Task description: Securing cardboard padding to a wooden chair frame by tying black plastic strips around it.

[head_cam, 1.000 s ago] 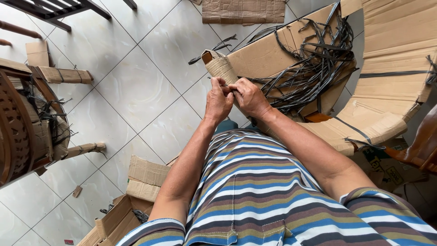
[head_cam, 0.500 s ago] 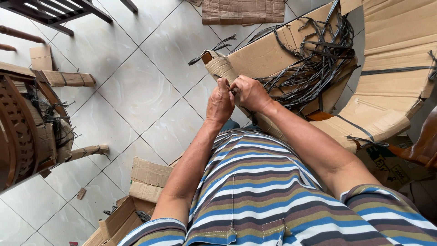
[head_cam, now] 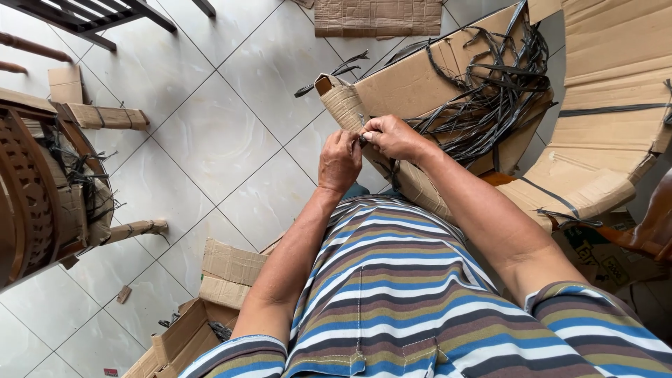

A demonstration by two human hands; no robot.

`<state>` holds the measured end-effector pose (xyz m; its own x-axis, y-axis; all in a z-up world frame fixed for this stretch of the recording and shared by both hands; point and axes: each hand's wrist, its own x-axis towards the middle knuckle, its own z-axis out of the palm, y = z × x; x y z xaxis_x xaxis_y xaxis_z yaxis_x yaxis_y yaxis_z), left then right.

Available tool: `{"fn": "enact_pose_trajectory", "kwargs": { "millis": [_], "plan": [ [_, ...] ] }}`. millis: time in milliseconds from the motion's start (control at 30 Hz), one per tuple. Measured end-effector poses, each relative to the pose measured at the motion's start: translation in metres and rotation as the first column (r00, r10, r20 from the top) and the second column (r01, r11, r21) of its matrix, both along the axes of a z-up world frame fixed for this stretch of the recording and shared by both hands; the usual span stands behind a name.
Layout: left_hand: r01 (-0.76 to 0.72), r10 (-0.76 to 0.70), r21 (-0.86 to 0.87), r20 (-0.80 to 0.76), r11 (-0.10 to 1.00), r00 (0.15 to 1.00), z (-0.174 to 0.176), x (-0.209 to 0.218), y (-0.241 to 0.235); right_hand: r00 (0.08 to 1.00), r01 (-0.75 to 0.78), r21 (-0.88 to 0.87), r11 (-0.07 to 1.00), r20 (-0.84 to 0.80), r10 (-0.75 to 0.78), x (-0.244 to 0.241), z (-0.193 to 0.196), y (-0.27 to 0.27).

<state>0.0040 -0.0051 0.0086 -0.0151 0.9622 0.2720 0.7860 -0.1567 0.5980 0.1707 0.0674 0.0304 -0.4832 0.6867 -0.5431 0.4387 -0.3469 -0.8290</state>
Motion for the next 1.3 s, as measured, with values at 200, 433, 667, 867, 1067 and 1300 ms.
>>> {"fn": "enact_pose_trajectory", "kwargs": {
  "millis": [200,433,667,867,1067,1300],
  "plan": [
    [0.019,-0.005,0.064,-0.206,0.998,0.979,-0.015,0.002,-0.009,0.999,0.034,0.014,0.999,-0.008,-0.034,0.0,-0.012,-0.004],
    [0.013,0.048,0.144,-0.414,0.99,0.909,-0.015,0.007,-0.009,0.998,0.067,0.005,0.998,0.014,-0.067,-0.003,-0.028,-0.002],
    [0.011,0.062,0.157,-0.451,0.987,0.89,-0.015,0.009,-0.009,0.996,0.093,-0.005,0.996,0.007,-0.093,-0.004,-0.03,-0.003],
    [0.006,0.064,0.154,-0.445,0.988,0.893,-0.018,0.008,-0.007,0.993,0.119,0.01,0.993,0.006,-0.119,-0.007,-0.025,-0.003],
    [-0.015,0.077,0.155,-0.407,0.988,0.91,-0.023,0.006,-0.005,0.993,0.098,0.111,0.989,0.053,-0.104,-0.008,-0.027,-0.004],
    [-0.004,0.058,0.138,-0.391,0.99,0.919,-0.026,-0.003,-0.007,0.963,-0.067,0.485,0.872,0.26,-0.071,-0.006,-0.026,-0.007]
  ]
}}
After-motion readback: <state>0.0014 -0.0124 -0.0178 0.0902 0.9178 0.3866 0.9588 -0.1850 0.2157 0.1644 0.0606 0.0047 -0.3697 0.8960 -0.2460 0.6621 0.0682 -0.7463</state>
